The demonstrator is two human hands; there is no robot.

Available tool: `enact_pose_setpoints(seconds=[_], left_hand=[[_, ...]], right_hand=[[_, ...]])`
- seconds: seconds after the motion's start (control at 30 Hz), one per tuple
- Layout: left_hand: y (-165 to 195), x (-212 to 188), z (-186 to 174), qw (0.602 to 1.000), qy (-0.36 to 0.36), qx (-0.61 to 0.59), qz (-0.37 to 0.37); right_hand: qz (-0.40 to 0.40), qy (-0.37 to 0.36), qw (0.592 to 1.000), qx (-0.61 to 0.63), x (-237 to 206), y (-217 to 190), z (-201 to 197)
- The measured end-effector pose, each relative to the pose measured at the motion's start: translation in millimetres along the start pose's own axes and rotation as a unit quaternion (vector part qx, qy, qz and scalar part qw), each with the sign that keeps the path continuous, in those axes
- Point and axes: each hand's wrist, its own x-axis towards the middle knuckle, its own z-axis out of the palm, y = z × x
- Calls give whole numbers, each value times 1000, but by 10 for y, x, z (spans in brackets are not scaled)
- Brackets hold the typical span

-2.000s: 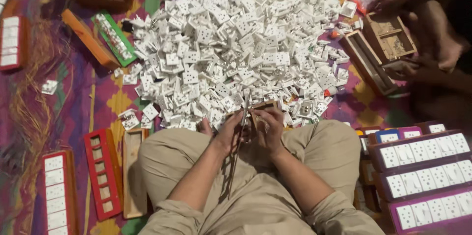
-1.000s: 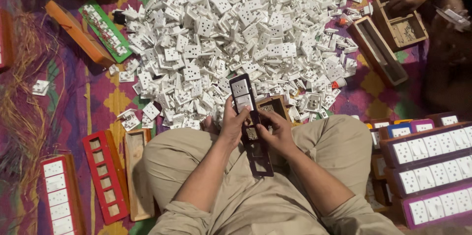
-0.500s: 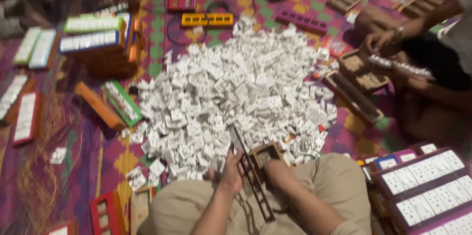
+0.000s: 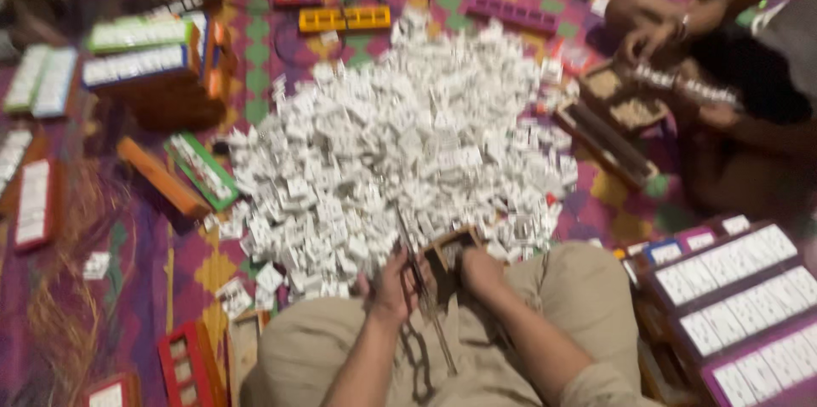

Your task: The person sits on a mat and assembles small white electrical components into a purple plastic frame. They pick up components from a large pile, place them into the frame, and use a small tool to secure them. The person repeats this process, filling the frame with components.

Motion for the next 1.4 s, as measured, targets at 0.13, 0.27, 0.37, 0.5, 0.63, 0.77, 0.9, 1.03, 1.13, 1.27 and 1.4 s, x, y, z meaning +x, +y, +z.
enact_pose_setpoints(seconds=[0.13, 0.27, 0.37, 0.5, 0.63, 0.77, 0.9, 1.03, 1.13, 1.27, 1.4], left_hand=[[-19, 87, -119, 999, -30, -39, 5], [-59, 152, -255, 993, -103, -60, 4], [-114, 127, -355, 997, -67, -45, -2], [-137, 95, -393, 998, 18, 34, -46], [-132, 68, -394, 995, -96, 11, -18], [-147, 74, -429, 995, -96, 13, -25], [-180, 80, -462, 993, -115, 15, -22], [-181, 73, -456, 996, -88, 5, -28], [-172, 53, -434, 995, -95, 7, -27], [-153, 37, -384, 995, -90, 18, -26], [-135, 24, -321, 996, -80, 17, -37]], right_hand=[[-103, 132, 924, 343, 135, 108, 109], [-122, 103, 768, 621, 163, 31, 257], [-200, 155, 798, 547, 19, -70, 314], [-305, 248, 820, 416, -57, -172, 226], [-334, 236, 822, 396, -27, -180, 129], [-338, 244, 825, 382, -4, -149, 162], [-341, 242, 818, 396, -9, -104, 234], [-326, 233, 815, 418, -16, -102, 273], [-326, 231, 818, 415, -21, -101, 279], [-336, 239, 810, 418, -13, -86, 306], [-336, 214, 788, 469, 0, -66, 376]])
